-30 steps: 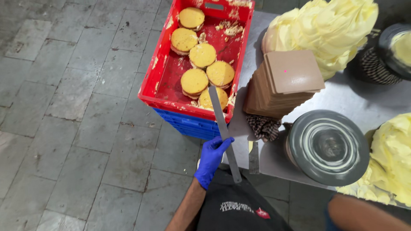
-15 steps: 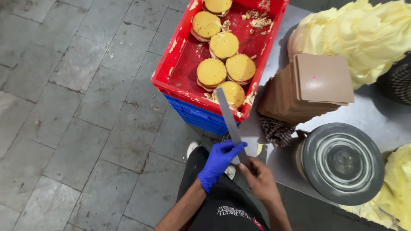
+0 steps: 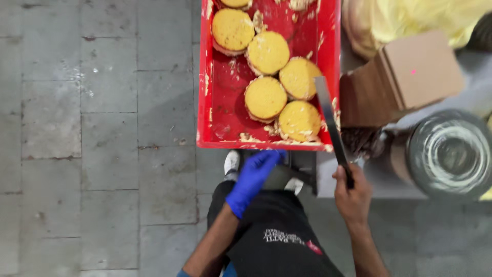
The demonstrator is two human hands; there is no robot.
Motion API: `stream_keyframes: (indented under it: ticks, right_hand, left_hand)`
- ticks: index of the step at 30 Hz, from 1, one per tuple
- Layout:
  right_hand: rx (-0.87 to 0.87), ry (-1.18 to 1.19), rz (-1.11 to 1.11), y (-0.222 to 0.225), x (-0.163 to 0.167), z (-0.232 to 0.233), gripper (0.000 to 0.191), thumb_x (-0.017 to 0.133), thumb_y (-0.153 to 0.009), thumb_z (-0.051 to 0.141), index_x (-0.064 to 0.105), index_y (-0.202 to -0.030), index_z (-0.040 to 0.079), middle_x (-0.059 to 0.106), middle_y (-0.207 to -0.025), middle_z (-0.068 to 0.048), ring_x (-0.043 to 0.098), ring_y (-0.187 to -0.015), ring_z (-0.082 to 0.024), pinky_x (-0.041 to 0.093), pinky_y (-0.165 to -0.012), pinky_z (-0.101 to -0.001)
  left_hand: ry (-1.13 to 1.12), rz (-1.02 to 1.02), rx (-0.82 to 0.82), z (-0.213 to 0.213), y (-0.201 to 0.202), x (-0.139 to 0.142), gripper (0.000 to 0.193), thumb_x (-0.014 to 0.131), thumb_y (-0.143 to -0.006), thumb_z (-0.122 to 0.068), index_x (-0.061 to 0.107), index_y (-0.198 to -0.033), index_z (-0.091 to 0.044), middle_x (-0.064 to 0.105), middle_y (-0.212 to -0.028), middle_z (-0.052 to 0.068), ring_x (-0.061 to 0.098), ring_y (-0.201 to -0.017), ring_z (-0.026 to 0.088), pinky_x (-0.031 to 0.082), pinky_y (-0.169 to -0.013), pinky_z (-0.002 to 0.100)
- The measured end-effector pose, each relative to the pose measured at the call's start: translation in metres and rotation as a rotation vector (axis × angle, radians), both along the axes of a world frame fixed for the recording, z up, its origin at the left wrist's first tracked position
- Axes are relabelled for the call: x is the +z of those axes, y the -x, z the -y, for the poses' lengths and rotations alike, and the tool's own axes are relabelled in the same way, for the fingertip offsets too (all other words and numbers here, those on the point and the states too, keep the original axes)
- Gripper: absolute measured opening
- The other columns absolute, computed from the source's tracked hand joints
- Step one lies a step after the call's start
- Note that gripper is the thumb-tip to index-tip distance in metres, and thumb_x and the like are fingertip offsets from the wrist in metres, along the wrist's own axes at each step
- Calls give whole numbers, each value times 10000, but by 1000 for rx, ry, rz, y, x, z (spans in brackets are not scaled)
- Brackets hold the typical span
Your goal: The person picks a round yellow cake layer from a red crate and places it on a turntable, then scoops yellow cream from a large pile and spreads it over the cake with a spatula, rotating the turntable to coat the top and sides. They stack additional layers and continue spreading cream to build a frosted cake.
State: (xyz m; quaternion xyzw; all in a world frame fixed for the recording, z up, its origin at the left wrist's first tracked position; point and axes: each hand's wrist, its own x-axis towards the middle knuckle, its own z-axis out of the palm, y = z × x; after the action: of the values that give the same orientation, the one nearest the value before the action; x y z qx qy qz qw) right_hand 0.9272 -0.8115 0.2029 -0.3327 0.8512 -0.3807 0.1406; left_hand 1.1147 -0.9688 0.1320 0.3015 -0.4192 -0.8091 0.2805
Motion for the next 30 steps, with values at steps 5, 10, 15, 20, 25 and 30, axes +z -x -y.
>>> stream_keyframes:
  ticks: [5, 10, 15, 20, 25, 30]
  right_hand:
    - [-105, -222, -186, -50, -14, 18, 171, 680, -1001, 147, 717, -1108, 19, 688, -766, -131, 680, -660, -219, 486, -629, -338]
    - [-296, -15, -43, -83, -18, 11, 216, 656, -1031, 153, 687, -1168, -11, 696, -791, -77, 632, -704, -112, 506, -671, -279]
    - [-383, -20, -53, -97, -18, 12, 217, 664, -1029, 160, 701, -1148, -19, 701, -786, -67, 623, -696, -85, 500, -668, -270]
    - [-445, -19, 6, -103, -20, 5, 234, 681, -1023, 184, 712, -1150, -10, 701, -774, -65, 618, -692, -80, 500, -657, -266]
    - [-488, 9, 43, -107, -26, 4, 248, 686, -1019, 200, 711, -1153, -7, 706, -768, -50, 646, -703, -58, 514, -664, -246]
    - [-518, -1, 46, -108, -25, 6, 246, 686, -1003, 189, 722, -1151, -3, 704, -747, -46, 596, -643, -55, 483, -602, -251]
  left_hand:
    - [-31, 114, 73, 93, -46, 5, 362, 591, -1066, -229, 693, -1322, 6, 723, -1137, 84, 634, -1023, 142, 512, -937, 302]
    - [-213, 166, 143, 161, -19, -33, 603, 645, -957, -336, 507, -1468, -46, 649, -1350, 62, 629, -1198, 164, 469, -1000, 300]
    - [-219, 333, 163, 190, 43, -105, 835, 750, -944, -421, 394, -1519, 68, 506, -1502, 119, 463, -1362, 197, 356, -1099, 311]
    - [-52, 455, 180, 190, 76, -144, 801, 774, -868, -394, 473, -1360, 161, 614, -1316, 241, 620, -1162, 245, 507, -949, 356]
    - [-27, 436, 234, 195, 81, -143, 669, 773, -845, -374, 587, -1214, 153, 695, -1172, 193, 661, -1019, 215, 547, -856, 357]
    - [-181, 337, 200, 209, 78, -140, 537, 761, -842, -314, 686, -1116, 142, 742, -1066, 152, 667, -925, 209, 531, -800, 364]
